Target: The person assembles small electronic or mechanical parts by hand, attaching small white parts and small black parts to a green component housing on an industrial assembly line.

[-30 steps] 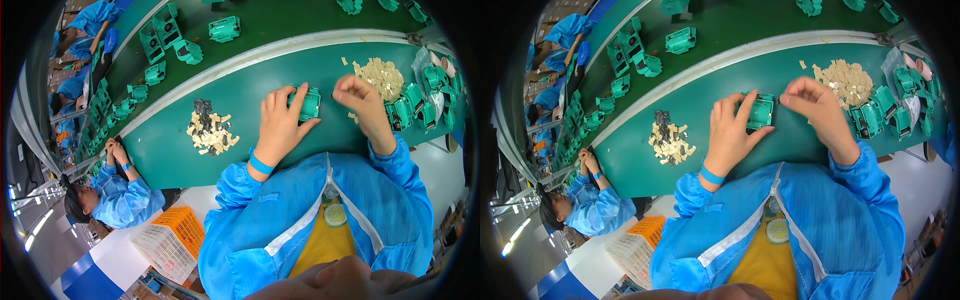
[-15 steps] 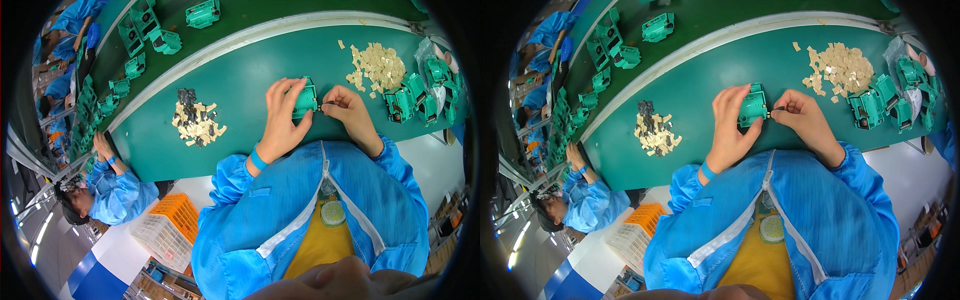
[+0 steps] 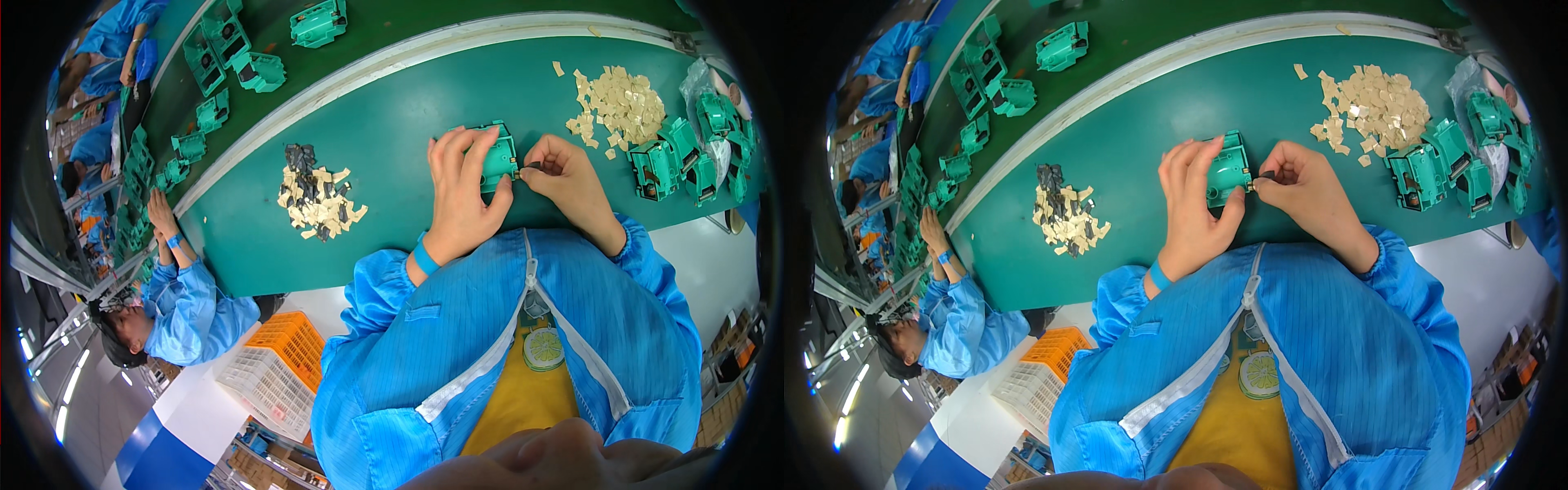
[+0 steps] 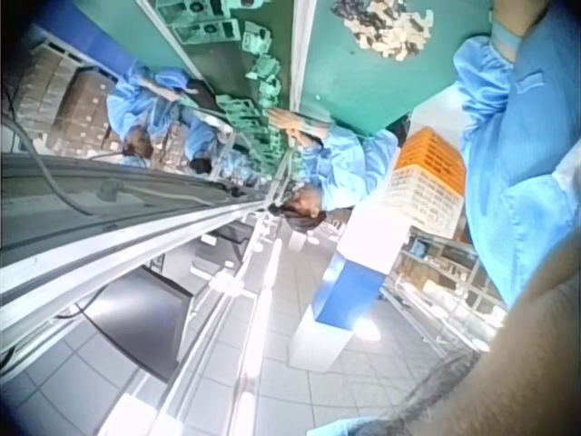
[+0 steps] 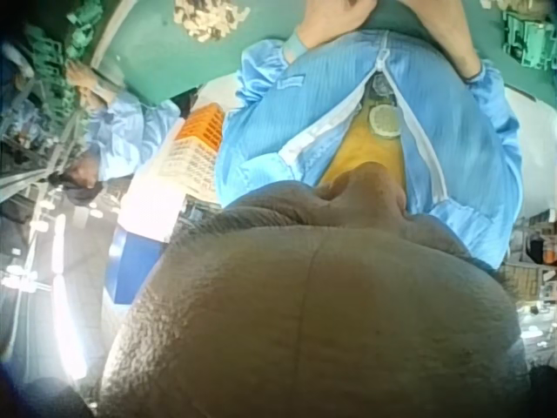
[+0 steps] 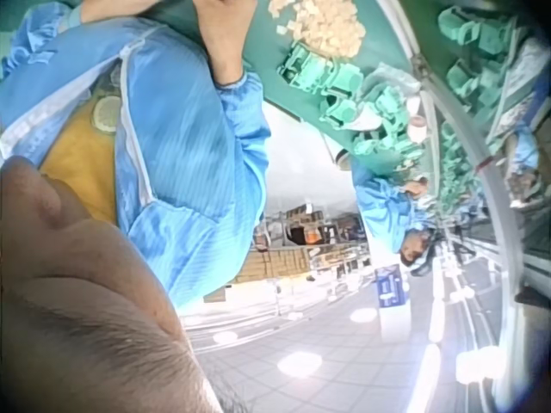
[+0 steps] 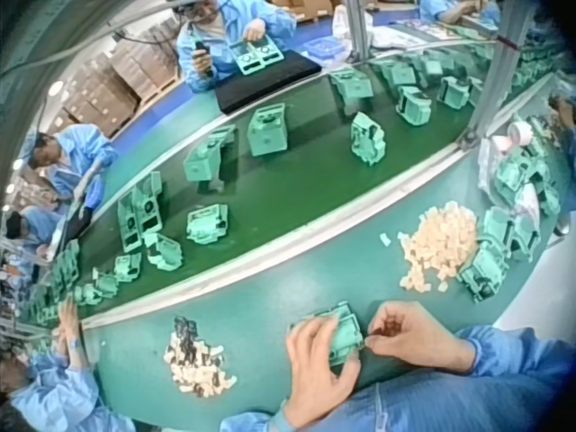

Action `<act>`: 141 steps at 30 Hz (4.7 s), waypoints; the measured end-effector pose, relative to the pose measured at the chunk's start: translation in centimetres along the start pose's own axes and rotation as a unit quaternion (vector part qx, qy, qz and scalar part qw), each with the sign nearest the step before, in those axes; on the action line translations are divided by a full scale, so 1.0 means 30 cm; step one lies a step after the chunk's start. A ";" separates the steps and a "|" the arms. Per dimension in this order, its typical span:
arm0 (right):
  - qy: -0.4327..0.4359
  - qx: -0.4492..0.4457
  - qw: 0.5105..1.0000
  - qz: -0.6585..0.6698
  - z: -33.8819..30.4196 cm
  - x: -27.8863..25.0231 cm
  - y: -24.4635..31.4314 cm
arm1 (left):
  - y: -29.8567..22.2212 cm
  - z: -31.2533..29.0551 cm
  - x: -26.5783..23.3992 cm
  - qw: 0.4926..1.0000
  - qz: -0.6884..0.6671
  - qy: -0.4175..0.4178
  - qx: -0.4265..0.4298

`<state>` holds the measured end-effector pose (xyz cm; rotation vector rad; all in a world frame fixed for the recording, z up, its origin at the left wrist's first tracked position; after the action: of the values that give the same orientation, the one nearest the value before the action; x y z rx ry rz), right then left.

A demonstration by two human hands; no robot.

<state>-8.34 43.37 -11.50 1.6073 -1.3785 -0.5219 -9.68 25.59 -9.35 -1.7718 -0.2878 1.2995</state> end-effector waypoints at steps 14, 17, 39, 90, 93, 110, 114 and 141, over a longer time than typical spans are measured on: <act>-0.014 0.006 1.000 -0.014 0.011 -0.004 0.000 | 0.010 0.012 0.018 1.000 0.010 -0.002 -0.005; -0.016 0.013 0.999 -0.027 0.012 -0.003 0.007 | 0.012 0.011 0.020 1.000 0.013 -0.007 -0.006; -0.040 0.060 0.989 -0.133 0.005 -0.044 0.030 | 0.015 0.021 0.026 0.999 -0.031 -0.011 -0.031; 0.017 0.011 0.995 -0.096 -0.022 0.010 0.140 | -0.013 0.036 -0.037 0.925 -0.338 0.089 -0.151; 0.013 0.018 0.994 -0.109 -0.014 0.009 0.146 | -0.012 0.044 -0.038 0.925 -0.335 0.084 -0.156; -0.009 -0.142 0.988 -0.064 0.281 -0.049 0.233 | -0.055 0.144 -0.199 0.992 0.031 -0.119 0.018; -0.006 -0.093 0.990 -0.107 0.632 -0.152 0.351 | -0.015 0.077 -0.304 0.984 0.056 -0.171 0.000; 0.064 -0.204 0.940 -0.268 0.165 0.063 0.190 | 0.263 -0.153 -0.397 0.922 0.179 -0.218 -0.264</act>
<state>-14.80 40.12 -8.62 1.6197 -0.6614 -0.9382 -13.16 11.14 -7.41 -2.0186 -0.6354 2.0336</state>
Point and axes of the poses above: each hand's wrist, its own z-axis towards the middle knuckle, its own x-axis out of the palm, y = z × x, the point moved 4 cm from there along z, towards the middle knuckle, and after that the axes turned 13 degrees about y, right-handed, at the moved point
